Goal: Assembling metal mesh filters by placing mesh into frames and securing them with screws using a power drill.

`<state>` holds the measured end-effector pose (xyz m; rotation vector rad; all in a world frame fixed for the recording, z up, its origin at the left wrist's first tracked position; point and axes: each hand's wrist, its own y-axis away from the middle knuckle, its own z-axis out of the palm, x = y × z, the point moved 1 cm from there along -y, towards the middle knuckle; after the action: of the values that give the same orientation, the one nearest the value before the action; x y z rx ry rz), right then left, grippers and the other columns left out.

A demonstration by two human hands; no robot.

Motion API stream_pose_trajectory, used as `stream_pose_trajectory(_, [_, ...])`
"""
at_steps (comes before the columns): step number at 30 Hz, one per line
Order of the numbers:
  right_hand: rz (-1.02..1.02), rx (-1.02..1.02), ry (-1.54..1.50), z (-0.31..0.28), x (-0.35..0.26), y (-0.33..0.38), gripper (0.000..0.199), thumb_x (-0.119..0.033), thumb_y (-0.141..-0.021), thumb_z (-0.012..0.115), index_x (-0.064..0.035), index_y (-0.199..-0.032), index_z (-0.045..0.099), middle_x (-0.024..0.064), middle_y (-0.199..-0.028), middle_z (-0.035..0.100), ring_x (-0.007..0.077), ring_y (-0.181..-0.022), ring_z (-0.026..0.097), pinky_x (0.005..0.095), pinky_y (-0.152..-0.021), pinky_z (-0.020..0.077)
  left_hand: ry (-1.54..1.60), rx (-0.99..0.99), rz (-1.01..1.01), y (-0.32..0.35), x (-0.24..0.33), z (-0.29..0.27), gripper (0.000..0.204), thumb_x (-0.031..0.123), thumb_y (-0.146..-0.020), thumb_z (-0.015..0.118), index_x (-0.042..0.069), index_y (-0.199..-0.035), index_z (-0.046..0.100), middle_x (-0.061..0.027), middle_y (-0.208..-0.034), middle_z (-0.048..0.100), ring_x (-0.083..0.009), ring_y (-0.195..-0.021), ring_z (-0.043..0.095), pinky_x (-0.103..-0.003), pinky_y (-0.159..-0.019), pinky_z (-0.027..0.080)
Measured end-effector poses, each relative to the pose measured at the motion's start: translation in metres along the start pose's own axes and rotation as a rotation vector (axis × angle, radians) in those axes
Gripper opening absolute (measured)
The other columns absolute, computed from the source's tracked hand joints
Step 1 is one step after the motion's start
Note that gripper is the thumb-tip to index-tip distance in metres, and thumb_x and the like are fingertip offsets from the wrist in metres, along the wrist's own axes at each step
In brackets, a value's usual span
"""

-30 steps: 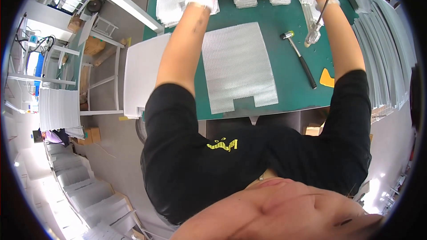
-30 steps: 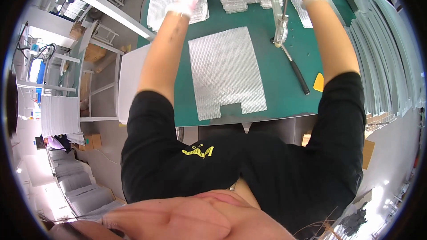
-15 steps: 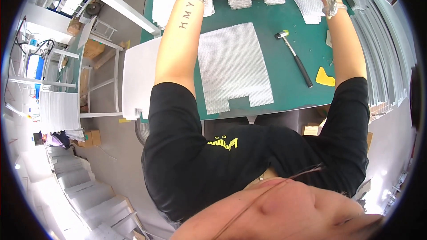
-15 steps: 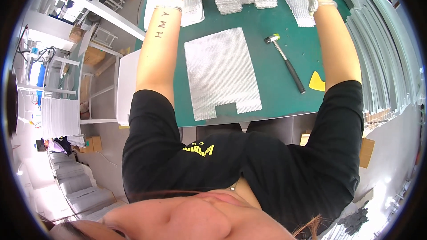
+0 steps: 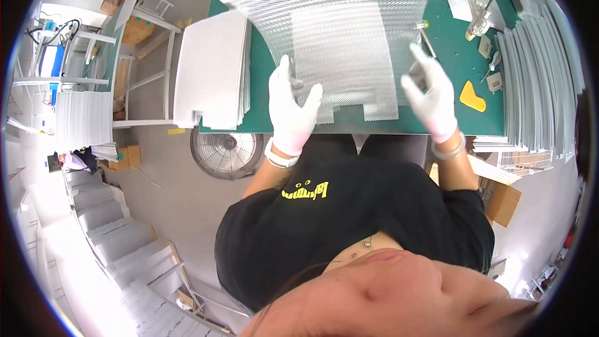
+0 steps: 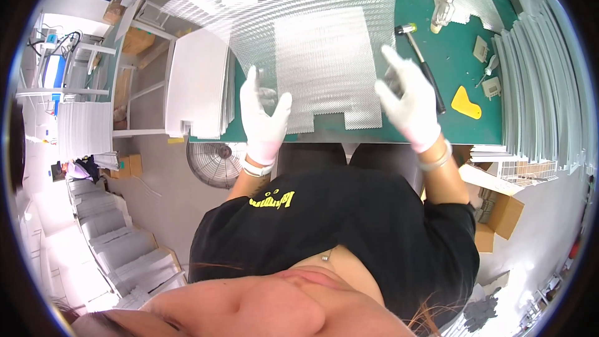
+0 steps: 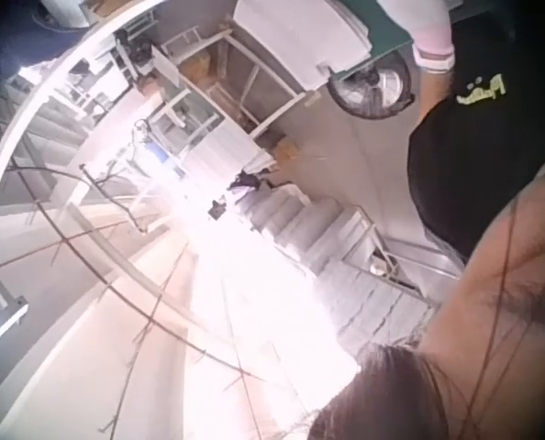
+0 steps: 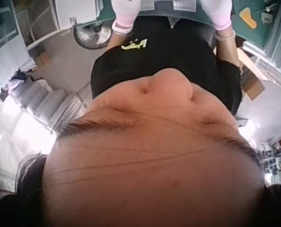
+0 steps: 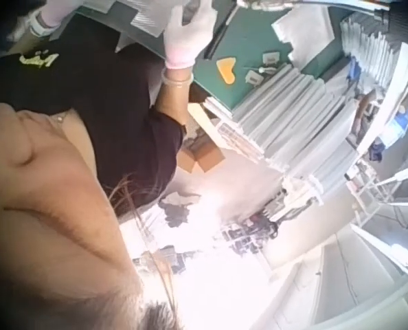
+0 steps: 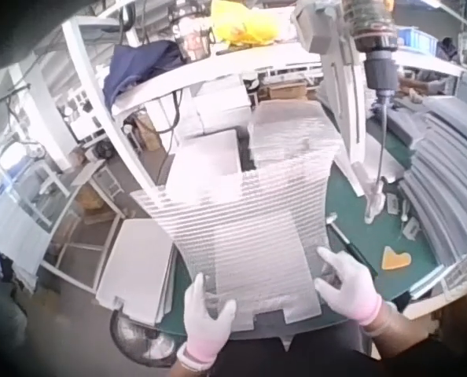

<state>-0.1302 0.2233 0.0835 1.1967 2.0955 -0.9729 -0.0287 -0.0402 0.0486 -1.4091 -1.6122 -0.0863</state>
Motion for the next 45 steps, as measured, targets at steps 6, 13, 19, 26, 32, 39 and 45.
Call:
stream_pose_trajectory(6, [-0.007, -0.055, 0.124, 0.041, 0.019, 0.036, 0.053, -0.011, -0.081, 0.074, -0.0071, -0.132, 0.059, 0.0088, -0.084, 0.058, 0.0224, -0.066, 0.056, 0.034, -0.064, 0.0504, -0.324, -0.183, 0.02, 0.018, -0.028, 0.008, 0.081, 0.027, -0.078, 0.082, -0.006, -0.142, 0.044, -0.0236, -0.121, 0.057, -0.0361, -0.105, 0.059, -0.041, -0.092, 0.05])
stream_pose_trajectory(13, [0.04, -0.062, 0.18, 0.053, 0.037, 0.035, 0.051, -0.016, -0.082, 0.073, -0.0081, -0.131, 0.06, 0.0093, -0.082, 0.056, 0.0238, -0.068, 0.057, 0.0345, -0.066, 0.0512, -0.421, -0.323, -0.053, 0.017, -0.048, 0.024, 0.085, 0.041, -0.077, 0.079, -0.002, -0.142, 0.046, -0.0203, -0.117, 0.058, -0.0355, -0.107, 0.059, -0.043, -0.09, 0.05])
stream_pose_trajectory(19, [0.026, -0.077, 0.204, 0.062, 0.049, 0.036, 0.05, -0.018, -0.083, 0.072, -0.0086, -0.131, 0.06, 0.0119, -0.089, 0.06, 0.0289, -0.078, 0.062, 0.0374, -0.071, 0.0528, -0.479, -0.397, -0.134, 0.02, -0.057, 0.033, 0.086, 0.045, -0.078, 0.078, 0.0, -0.144, 0.044, -0.0206, -0.12, 0.058, -0.0352, -0.109, 0.059, -0.044, -0.091, 0.051])
stream_pose_trajectory(26, [0.058, -0.144, 0.339, 0.078, 0.067, 0.037, 0.052, -0.026, -0.088, 0.069, -0.0102, -0.136, 0.056, 0.0124, -0.103, 0.062, 0.0311, -0.092, 0.064, 0.0382, -0.079, 0.0541, -0.528, -0.393, -0.118, 0.026, -0.068, 0.04, 0.087, 0.046, -0.079, 0.077, 0.0, -0.145, 0.044, -0.0218, -0.123, 0.058, -0.0359, -0.11, 0.059, -0.044, -0.092, 0.05])
stream_pose_trajectory(32, [0.066, -0.193, 0.357, 0.077, 0.068, 0.038, 0.053, -0.028, -0.09, 0.067, -0.0111, -0.138, 0.053, 0.0132, -0.107, 0.06, 0.0318, -0.094, 0.064, 0.0391, -0.08, 0.054, -0.525, -0.399, -0.122, 0.029, -0.073, 0.039, 0.086, 0.047, -0.079, 0.076, 0.002, -0.145, 0.045, -0.0222, -0.126, 0.056, -0.0363, -0.112, 0.058, -0.045, -0.094, 0.05])
stream_pose_trajectory(39, [0.098, -0.234, 0.369, 0.076, 0.067, 0.034, 0.054, -0.029, -0.09, 0.066, -0.0117, -0.139, 0.052, 0.0147, -0.108, 0.059, 0.0328, -0.096, 0.064, 0.0395, -0.081, 0.0541, -0.471, -0.421, -0.188, 0.022, -0.068, 0.037, 0.081, 0.049, -0.077, 0.077, 0.006, -0.141, 0.053, -0.0208, -0.129, 0.055, -0.0358, -0.113, 0.057, -0.044, -0.095, 0.049])
stream_pose_trajectory(45, [0.271, -0.42, 0.524, 0.059, 0.045, 0.009, 0.051, -0.035, -0.088, 0.067, -0.0171, -0.135, 0.057, 0.018, -0.112, 0.058, 0.0349, -0.098, 0.064, 0.0431, -0.085, 0.054, -0.647, -0.493, -0.204, 0.004, -0.052, 0.026, 0.071, 0.052, -0.077, 0.076, 0.011, -0.133, 0.062, -0.0218, -0.147, 0.039, -0.038, -0.124, 0.047, -0.049, -0.102, 0.042])
